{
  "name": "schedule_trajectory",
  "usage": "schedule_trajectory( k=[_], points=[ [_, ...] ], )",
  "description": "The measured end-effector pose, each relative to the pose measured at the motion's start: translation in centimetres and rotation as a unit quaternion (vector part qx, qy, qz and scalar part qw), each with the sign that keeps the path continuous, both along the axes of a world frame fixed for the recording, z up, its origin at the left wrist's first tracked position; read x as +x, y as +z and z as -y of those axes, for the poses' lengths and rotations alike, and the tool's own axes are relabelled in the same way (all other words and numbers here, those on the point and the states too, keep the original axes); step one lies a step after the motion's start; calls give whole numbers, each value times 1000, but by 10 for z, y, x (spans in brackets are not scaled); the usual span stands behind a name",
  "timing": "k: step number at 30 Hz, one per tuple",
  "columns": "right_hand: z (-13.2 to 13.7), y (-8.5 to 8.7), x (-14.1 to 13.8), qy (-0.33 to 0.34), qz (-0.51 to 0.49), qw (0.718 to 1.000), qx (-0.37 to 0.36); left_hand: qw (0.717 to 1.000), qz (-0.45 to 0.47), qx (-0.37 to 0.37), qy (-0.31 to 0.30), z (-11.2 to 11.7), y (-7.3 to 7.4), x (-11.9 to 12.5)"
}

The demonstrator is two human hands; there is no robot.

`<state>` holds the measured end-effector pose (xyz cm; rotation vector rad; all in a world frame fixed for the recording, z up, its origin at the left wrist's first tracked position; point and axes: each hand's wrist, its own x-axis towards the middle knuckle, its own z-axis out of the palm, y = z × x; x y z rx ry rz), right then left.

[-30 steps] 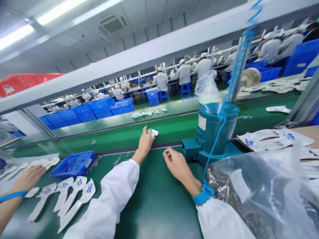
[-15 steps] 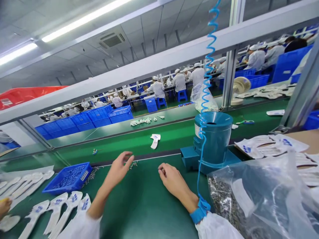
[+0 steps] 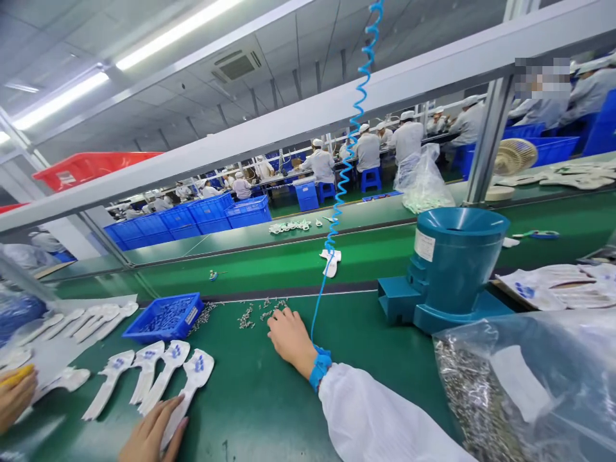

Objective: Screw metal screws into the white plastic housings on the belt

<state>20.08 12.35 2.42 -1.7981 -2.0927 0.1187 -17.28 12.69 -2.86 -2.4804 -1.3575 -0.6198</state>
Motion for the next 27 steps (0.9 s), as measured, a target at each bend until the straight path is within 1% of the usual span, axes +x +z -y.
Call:
schedule_trajectory(
  k=[2,5,8,11,13,15,19,21,24,27],
  points=[
    [0,-2,2,-14,10,1000,-1,999,20,6,-28,11,-1,25],
    [3,-4,5,-19,21,1000,5,997,44,-19,-59,31,2,70],
    [-3,-3,2,13,30,999,4,992,96,-57,-54,54,13,110],
    [-17,-3,-3,41,38,998,-10,981,170,-88,-37,75,25,137],
    [-26,-2,-4,42,40,998,-18,972,198,-116,-42,85,30,146],
    [-31,-2,-4,35,39,998,-19,967,205,-147,-37,91,32,149],
    [-38,-1,-4,37,39,998,-20,958,204,-200,-1,95,33,148],
    [-40,-1,-2,41,39,998,-31,952,206,-224,-5,95,32,148],
    [-36,-2,9,33,37,998,-45,943,217,-250,-20,96,30,153],
    [-23,-3,27,25,39,997,-55,935,225,-269,-46,98,28,168]
  ],
)
